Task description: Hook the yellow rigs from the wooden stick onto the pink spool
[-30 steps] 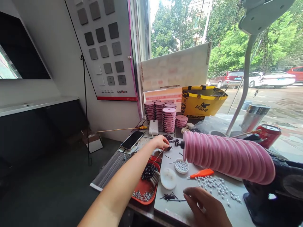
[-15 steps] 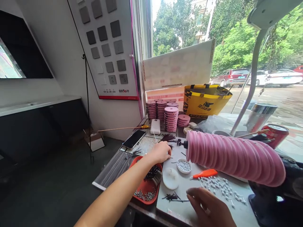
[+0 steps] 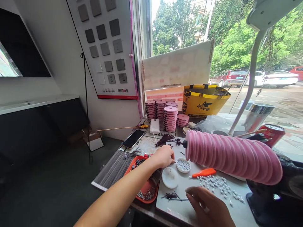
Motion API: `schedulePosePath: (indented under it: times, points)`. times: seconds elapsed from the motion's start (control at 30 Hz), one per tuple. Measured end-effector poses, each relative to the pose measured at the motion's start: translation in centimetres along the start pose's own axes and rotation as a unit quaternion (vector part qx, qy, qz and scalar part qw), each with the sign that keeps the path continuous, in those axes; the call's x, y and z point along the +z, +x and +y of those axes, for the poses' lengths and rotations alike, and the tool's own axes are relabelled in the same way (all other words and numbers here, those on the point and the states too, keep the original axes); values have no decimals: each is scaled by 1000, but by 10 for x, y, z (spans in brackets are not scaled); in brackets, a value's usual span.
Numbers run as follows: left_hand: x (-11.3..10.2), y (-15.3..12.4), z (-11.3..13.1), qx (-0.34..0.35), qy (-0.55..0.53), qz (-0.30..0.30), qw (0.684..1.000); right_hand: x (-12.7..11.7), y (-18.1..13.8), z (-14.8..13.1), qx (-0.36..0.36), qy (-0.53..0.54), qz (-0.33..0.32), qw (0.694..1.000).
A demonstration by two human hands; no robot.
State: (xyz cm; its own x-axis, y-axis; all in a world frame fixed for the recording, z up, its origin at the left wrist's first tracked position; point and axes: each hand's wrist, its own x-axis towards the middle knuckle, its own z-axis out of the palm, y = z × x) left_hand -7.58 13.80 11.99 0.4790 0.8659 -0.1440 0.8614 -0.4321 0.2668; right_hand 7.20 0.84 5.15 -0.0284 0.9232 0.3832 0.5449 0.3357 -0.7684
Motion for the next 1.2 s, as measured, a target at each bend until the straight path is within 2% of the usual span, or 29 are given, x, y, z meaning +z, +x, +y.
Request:
schedulePosePath:
  times: [0.13, 0.23, 0.3, 0.43, 0.6, 0.7, 0.77, 0.8, 0.83, 0.87, 0.97, 1.1, 1.2]
  points:
    - [-16, -11, -4, 1, -23, 42, 999, 2, 0, 2, 3, 14, 12, 1000]
    - [-28, -42, 2, 18, -52, 84, 995, 1, -1, 2, 27, 23, -7, 999]
    - [-27, -69, 13, 34, -64, 93, 993, 0, -1, 2, 39, 26, -20, 999]
    - [-2, -108, 36, 5, -48, 81, 995, -4, 2, 2, 26, 7, -8, 1000]
    - [23, -118, 41, -36, -2, 120, 992, -5, 3, 9, -70, -56, -8, 996]
    - [35, -123, 36, -29, -38, 180, 982, -1, -1, 16, -134, -125, -6, 983]
    - [51, -127, 32, 5, -39, 251, 967, 1, -5, 21, -188, -179, 15, 966]
    - [60, -130, 29, 35, -18, 276, 960, 1, -6, 23, -209, -205, 43, 955]
    - [70, -133, 27, 61, 20, 348, 935, 1, -7, 26, -235, -231, 65, 942]
    - [80, -135, 25, 61, 77, 382, 919, 0, -8, 28, -265, -257, 76, 926]
    - [102, -140, 19, 80, 244, 370, 893, -8, -9, 33, -328, -324, 63, 885]
    - [109, -142, 13, 82, 293, 363, 881, -18, -16, 42, -360, -360, 54, 859]
    - [103, -142, 13, 90, 322, 339, 879, -21, -26, 47, -332, -370, 61, 865]
